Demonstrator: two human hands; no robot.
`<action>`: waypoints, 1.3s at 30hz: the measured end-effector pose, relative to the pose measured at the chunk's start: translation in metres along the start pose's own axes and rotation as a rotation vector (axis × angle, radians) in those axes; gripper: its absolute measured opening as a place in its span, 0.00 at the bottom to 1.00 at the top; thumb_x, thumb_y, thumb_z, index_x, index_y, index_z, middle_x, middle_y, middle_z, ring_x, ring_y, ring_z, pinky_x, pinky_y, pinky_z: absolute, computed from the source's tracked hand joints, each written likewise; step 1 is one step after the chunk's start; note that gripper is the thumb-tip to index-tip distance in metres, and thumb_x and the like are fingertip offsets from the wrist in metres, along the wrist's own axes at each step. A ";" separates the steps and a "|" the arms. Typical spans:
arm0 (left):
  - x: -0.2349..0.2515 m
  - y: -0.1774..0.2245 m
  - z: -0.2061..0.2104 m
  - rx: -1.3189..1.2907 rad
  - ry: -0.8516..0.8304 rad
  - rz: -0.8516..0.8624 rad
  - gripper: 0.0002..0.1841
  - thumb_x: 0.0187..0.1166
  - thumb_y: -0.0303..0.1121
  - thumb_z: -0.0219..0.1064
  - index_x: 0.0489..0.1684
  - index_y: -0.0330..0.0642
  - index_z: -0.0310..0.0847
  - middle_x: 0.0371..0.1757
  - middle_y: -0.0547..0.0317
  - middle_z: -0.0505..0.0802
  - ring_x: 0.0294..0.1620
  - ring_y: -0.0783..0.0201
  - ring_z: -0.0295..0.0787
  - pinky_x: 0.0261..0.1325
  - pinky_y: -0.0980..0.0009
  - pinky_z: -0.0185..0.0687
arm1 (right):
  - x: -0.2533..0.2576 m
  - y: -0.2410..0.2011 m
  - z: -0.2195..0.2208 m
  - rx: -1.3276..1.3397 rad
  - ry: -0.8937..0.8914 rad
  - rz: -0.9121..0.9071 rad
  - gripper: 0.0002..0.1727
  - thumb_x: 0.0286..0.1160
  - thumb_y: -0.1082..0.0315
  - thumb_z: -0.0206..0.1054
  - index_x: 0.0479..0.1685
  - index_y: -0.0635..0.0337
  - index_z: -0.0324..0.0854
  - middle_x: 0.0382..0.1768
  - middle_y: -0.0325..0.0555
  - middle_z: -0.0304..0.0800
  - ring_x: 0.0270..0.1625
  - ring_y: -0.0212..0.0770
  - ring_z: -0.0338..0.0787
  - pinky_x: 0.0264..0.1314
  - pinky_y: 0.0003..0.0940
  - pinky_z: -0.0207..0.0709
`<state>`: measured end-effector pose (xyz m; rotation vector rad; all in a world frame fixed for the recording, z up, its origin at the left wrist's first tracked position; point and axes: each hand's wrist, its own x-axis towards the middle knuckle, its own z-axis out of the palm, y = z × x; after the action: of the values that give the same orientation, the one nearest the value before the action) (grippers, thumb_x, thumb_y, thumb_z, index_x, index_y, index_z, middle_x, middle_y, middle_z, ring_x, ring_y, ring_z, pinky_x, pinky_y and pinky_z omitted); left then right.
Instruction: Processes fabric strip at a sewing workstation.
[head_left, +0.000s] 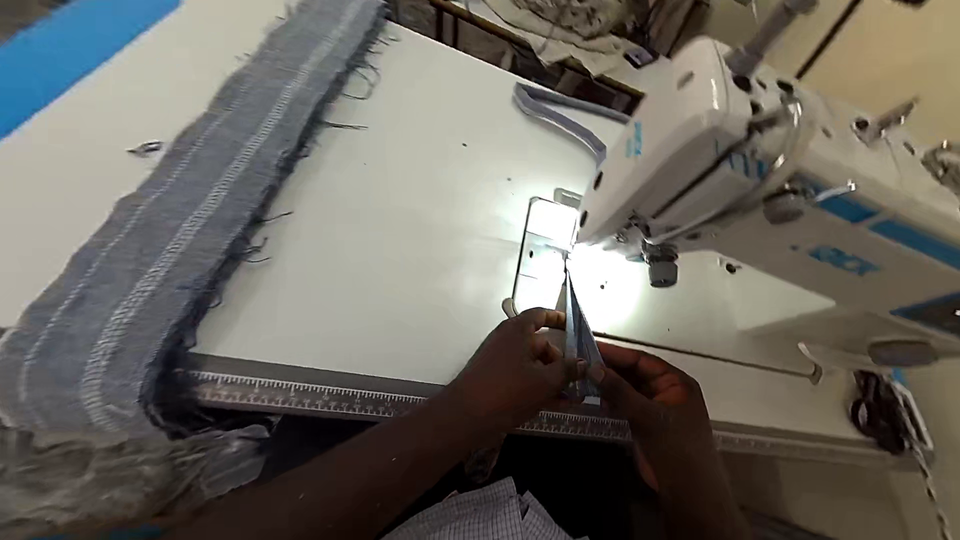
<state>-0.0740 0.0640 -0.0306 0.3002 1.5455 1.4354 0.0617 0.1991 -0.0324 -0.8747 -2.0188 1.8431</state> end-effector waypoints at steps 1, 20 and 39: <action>-0.004 -0.001 0.001 -0.036 0.013 -0.020 0.27 0.75 0.29 0.77 0.73 0.42 0.74 0.36 0.50 0.94 0.30 0.56 0.96 0.36 0.63 0.97 | -0.001 -0.001 -0.001 0.023 -0.002 0.023 0.14 0.70 0.71 0.78 0.55 0.58 0.93 0.40 0.50 0.95 0.33 0.40 0.90 0.33 0.29 0.86; -0.031 -0.015 0.012 -0.233 -0.040 0.030 0.12 0.88 0.32 0.62 0.57 0.35 0.88 0.46 0.43 0.94 0.42 0.56 0.96 0.51 0.61 0.94 | -0.012 -0.002 0.001 -0.641 0.001 -0.488 0.13 0.70 0.65 0.69 0.50 0.46 0.96 0.41 0.27 0.87 0.32 0.18 0.81 0.26 0.13 0.76; -0.017 -0.010 -0.011 1.192 0.228 1.149 0.09 0.84 0.34 0.67 0.53 0.44 0.89 0.48 0.59 0.91 0.51 0.61 0.85 0.51 0.64 0.77 | 0.017 0.010 -0.007 -0.627 0.077 -0.874 0.07 0.71 0.69 0.70 0.39 0.54 0.95 0.40 0.38 0.88 0.46 0.31 0.86 0.44 0.25 0.82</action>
<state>-0.0699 0.0416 -0.0336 2.0319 2.4392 1.0756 0.0553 0.2149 -0.0443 -0.0866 -2.3930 0.7128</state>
